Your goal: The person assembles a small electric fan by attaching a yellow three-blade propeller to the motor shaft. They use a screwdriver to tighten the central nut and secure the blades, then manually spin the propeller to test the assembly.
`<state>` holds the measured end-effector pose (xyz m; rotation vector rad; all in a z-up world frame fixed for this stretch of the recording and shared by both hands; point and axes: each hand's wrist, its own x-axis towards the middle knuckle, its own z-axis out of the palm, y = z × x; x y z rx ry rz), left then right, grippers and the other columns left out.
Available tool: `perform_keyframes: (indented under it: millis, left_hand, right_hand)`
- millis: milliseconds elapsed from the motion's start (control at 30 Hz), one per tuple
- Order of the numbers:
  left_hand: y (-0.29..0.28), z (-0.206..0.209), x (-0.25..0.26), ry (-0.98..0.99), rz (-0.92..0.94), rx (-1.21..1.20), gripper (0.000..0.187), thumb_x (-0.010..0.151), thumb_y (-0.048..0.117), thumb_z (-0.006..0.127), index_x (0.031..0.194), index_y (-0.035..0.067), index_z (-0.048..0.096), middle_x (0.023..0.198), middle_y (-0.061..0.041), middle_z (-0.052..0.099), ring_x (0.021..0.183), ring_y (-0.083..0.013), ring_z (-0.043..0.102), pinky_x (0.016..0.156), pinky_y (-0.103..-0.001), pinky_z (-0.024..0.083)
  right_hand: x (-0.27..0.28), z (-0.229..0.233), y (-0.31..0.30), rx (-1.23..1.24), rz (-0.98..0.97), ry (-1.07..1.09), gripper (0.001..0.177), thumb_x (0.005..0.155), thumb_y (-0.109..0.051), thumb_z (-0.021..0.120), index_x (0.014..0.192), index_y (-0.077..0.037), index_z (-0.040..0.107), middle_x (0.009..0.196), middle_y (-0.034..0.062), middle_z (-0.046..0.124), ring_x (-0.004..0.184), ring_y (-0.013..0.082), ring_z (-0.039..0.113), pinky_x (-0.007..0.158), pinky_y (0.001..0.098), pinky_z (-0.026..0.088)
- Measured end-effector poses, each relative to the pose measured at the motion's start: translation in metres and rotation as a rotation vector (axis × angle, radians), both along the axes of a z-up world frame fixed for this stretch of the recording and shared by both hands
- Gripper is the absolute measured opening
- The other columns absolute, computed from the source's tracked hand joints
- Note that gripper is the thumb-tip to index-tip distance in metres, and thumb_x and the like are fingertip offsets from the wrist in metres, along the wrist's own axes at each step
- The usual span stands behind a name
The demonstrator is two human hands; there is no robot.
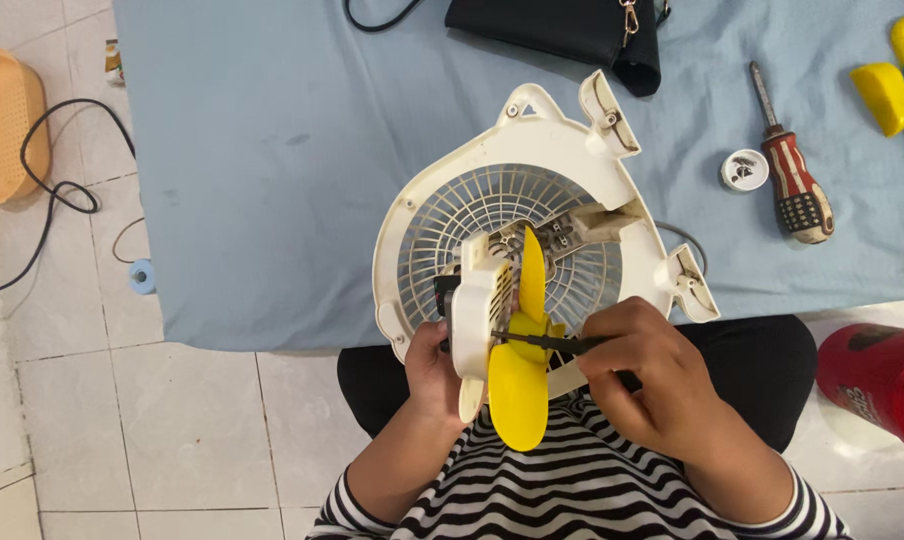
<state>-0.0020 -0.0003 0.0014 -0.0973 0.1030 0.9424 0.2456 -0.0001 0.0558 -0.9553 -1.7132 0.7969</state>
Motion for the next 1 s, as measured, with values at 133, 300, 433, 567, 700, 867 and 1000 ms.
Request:
perform_keyframes:
  millis: [133, 300, 433, 567, 700, 867, 1000]
  left_hand:
    - [-0.001, -0.004, 0.000, 0.241, 0.010, -0.169, 0.061, 0.094, 0.030, 0.052, 0.143, -0.007, 0.052, 0.131, -0.025, 0.066, 0.112, -0.0332, 0.071, 0.098, -0.042, 0.059]
    - [0.000, -0.005, 0.000, 0.214, 0.018, -0.120, 0.060, 0.099, 0.028, 0.050, 0.146, -0.009, 0.048, 0.134, -0.024, 0.063, 0.117, -0.0318, 0.069, 0.103, -0.040, 0.058]
    - [0.001, -0.005, 0.001, 0.149, 0.017, -0.102, 0.061, 0.100, 0.026, 0.050, 0.149, -0.010, 0.047, 0.136, -0.025, 0.061, 0.119, -0.0320, 0.069, 0.104, -0.041, 0.057]
    - [0.000, -0.008, 0.001, 0.130, 0.026, -0.079, 0.059, 0.100, 0.027, 0.051, 0.148, -0.008, 0.049, 0.136, -0.025, 0.063, 0.118, -0.0329, 0.069, 0.102, -0.043, 0.058]
    - [-0.002, -0.010, -0.004, 0.124, 0.013, -0.067, 0.058, 0.102, 0.029, 0.051, 0.147, -0.006, 0.051, 0.137, -0.026, 0.063, 0.119, -0.0354, 0.068, 0.104, -0.045, 0.057]
    - [-0.001, -0.007, -0.003, 0.178, 0.018, -0.085, 0.060, 0.099, 0.030, 0.053, 0.148, -0.006, 0.049, 0.139, -0.025, 0.061, 0.121, -0.0355, 0.067, 0.106, -0.046, 0.056]
    - [0.001, -0.002, -0.002, 0.186, 0.022, -0.076, 0.061, 0.099, 0.029, 0.052, 0.149, -0.005, 0.048, 0.142, -0.025, 0.060, 0.123, -0.0358, 0.066, 0.105, -0.046, 0.056]
  right_hand:
    - [0.005, 0.000, 0.000, 0.006, 0.002, -0.048, 0.032, 0.091, -0.017, 0.071, 0.111, 0.003, 0.056, 0.109, 0.0200, 0.068, 0.088, 0.0279, 0.073, 0.072, 0.0333, 0.061]
    - [0.008, -0.005, -0.003, -0.231, -0.115, -0.122, 0.039, 0.087, -0.012, 0.079, 0.116, -0.003, 0.055, 0.097, 0.0117, 0.073, 0.079, 0.0205, 0.074, 0.067, 0.0310, 0.057]
    - [0.005, -0.007, 0.002, -0.118, -0.058, 0.001, 0.040, 0.088, -0.002, 0.074, 0.116, -0.009, 0.046, 0.103, 0.0135, 0.067, 0.091, 0.0247, 0.070, 0.077, 0.0316, 0.057]
    - [0.005, -0.002, 0.002, -0.152, -0.047, 0.036, 0.037, 0.084, -0.001, 0.072, 0.113, -0.007, 0.049, 0.100, 0.0134, 0.070, 0.085, 0.0227, 0.072, 0.073, 0.0318, 0.058]
    - [0.007, 0.003, 0.000, -0.144, -0.004, -0.048, 0.036, 0.082, -0.003, 0.077, 0.109, -0.005, 0.054, 0.094, 0.0113, 0.072, 0.078, 0.0217, 0.075, 0.066, 0.0307, 0.058]
    - [-0.001, 0.010, 0.002, -0.004, -0.016, -0.017, 0.028, 0.090, -0.005, 0.074, 0.106, -0.009, 0.051, 0.103, 0.0138, 0.069, 0.085, 0.0228, 0.071, 0.071, 0.0320, 0.058]
    - [0.001, 0.015, 0.003, 0.055, 0.004, -0.031, 0.028, 0.085, -0.008, 0.074, 0.103, -0.008, 0.053, 0.104, 0.0168, 0.067, 0.085, 0.0234, 0.071, 0.067, 0.0311, 0.058]
